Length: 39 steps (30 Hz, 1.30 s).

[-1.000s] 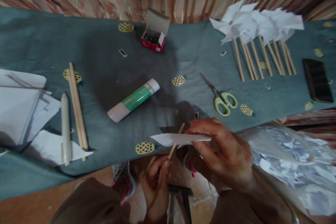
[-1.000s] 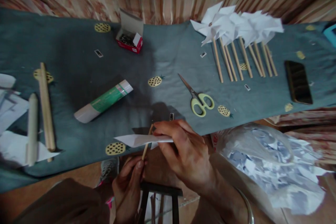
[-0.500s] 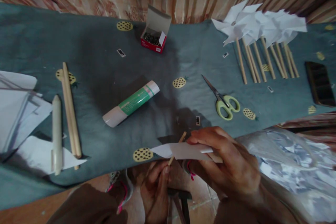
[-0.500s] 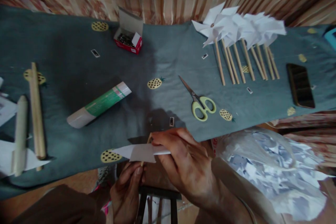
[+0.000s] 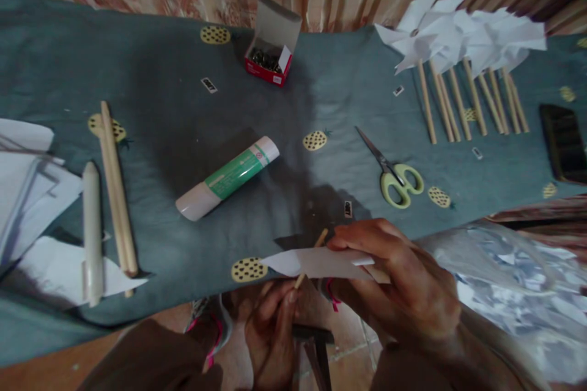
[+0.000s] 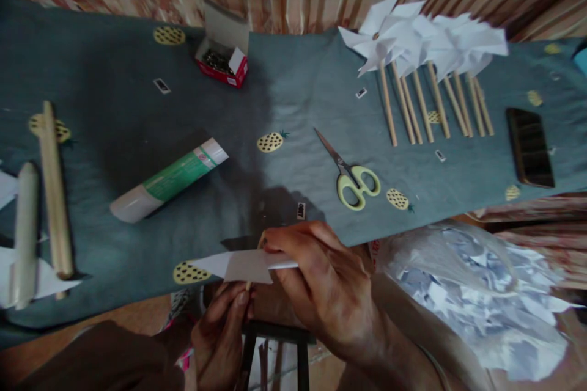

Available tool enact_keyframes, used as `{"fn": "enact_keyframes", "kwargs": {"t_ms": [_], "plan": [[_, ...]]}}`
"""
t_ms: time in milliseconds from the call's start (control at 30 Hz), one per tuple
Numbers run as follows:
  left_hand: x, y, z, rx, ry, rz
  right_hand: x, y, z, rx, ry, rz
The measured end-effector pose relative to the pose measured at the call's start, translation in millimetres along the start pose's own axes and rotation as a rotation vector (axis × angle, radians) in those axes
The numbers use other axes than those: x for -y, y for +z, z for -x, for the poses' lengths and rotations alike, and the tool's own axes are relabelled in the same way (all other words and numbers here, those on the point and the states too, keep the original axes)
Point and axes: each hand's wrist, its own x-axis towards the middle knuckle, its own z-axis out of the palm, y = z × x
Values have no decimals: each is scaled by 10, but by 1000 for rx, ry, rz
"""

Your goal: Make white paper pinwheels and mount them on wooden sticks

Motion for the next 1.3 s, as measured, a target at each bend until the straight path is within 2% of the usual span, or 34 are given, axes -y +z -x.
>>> {"fn": "enact_keyframes", "kwargs": {"t_ms": [167,300,433,567,767,900,1000,1167,1300], "plan": [[-7,-11,-4,30,10,-21,17,-19,-39,-9,113,-1],[-6,-37,9,75,-11,-6,5,-1,-72,-14,255,-95],[-5,-79,8,139,-6,-15,-33,39,-128,-18,397,-277],[-46,-110,0,231,29,-41,-91,77,-215,37,470,-536],[-81,-109,18,243,14,12,-159,88,-358,136,597,-820],[-110,-65,12,264,38,41,-223,90,-439,186,648,-805],[-169,-7,27,220,57,126,-279,114,-493,191,643,-754],[-268,69,89,166,-86,155,-293,143,-604,228,712,-556],[-291,88,118,191,-103,183,-221,122,-716,288,745,-446]]}}
